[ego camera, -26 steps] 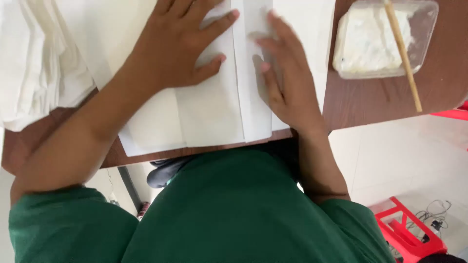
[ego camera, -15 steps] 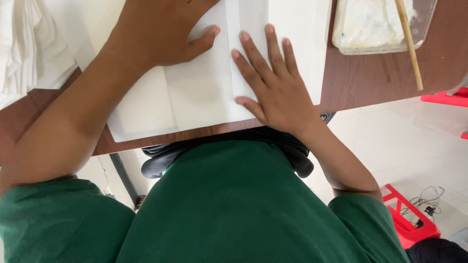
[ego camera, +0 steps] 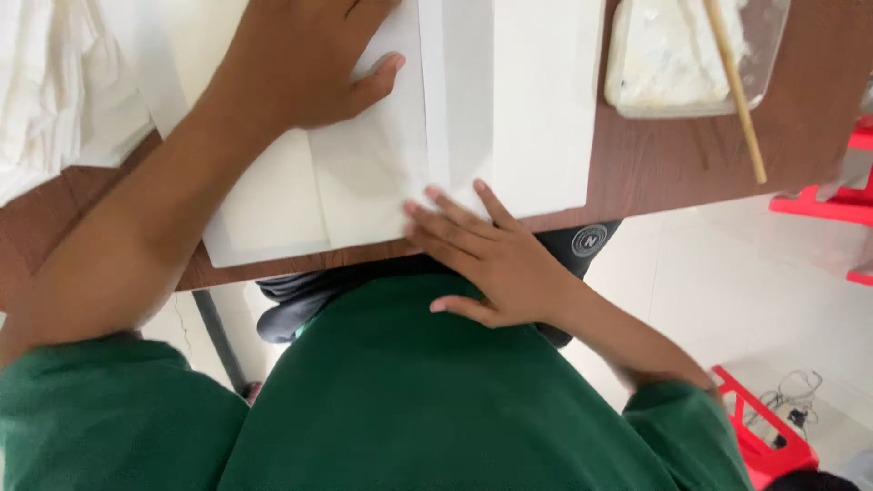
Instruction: Manually folding and gluing sheets of material to assemble a bag using a template and a brush.
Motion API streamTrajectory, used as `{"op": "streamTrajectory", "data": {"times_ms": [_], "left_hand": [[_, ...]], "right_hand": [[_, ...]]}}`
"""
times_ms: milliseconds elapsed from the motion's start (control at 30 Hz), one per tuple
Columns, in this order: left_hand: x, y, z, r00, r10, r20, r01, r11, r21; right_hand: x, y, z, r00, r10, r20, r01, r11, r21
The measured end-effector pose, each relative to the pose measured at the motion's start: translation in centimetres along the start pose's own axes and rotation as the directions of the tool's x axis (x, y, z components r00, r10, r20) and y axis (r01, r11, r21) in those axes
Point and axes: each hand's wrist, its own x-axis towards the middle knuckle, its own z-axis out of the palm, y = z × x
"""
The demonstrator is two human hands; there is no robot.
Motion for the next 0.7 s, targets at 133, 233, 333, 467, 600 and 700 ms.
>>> {"op": "streamTrajectory", "data": {"times_ms": [133, 233, 333, 467, 600, 700], "left_hand": [[0.3, -0.3, -0.6, 0.988, -0.009, -0.154, -0.008, 0.994, -0.111], [0.9, -0.3, -1.9, 0.983, 0.070, -0.172, -0.095, 0.984, -0.148], [1.2, 0.2, -1.9, 0.984, 0.091, -0.152, -0.132, 0.951, -0.281], [1.3, 0.4, -2.0, 0.985, 0.137, -0.103, -0.163, 0.930, -0.330], [1.7, 0.8, -2.3, 0.988, 0.151, -0.020, -0.152, 0.957, -0.249], [1.7, 0.9, -2.3, 0.984, 0.170, 0.048, -0.161, 0.976, -0.148]], "right_hand": [[2.3, -0.1, -2.0, 0.856, 0.192, -0.479, -0.103, 0.973, 0.205], [6.2, 0.1, -3.2, 0.723, 0.479, -0.497, -0.503, 0.859, 0.096], [8.6, 1.8, -2.9, 0.649, 0.618, -0.443, -0.651, 0.753, 0.096], [9.1, 2.3, -3.1, 0.621, 0.640, -0.452, -0.678, 0.729, 0.100], [7.9, 3.1, -3.6, 0.592, 0.706, -0.389, -0.724, 0.678, 0.129], [6.4, 3.5, -4.4, 0.559, 0.735, -0.384, -0.722, 0.659, 0.212]]}}
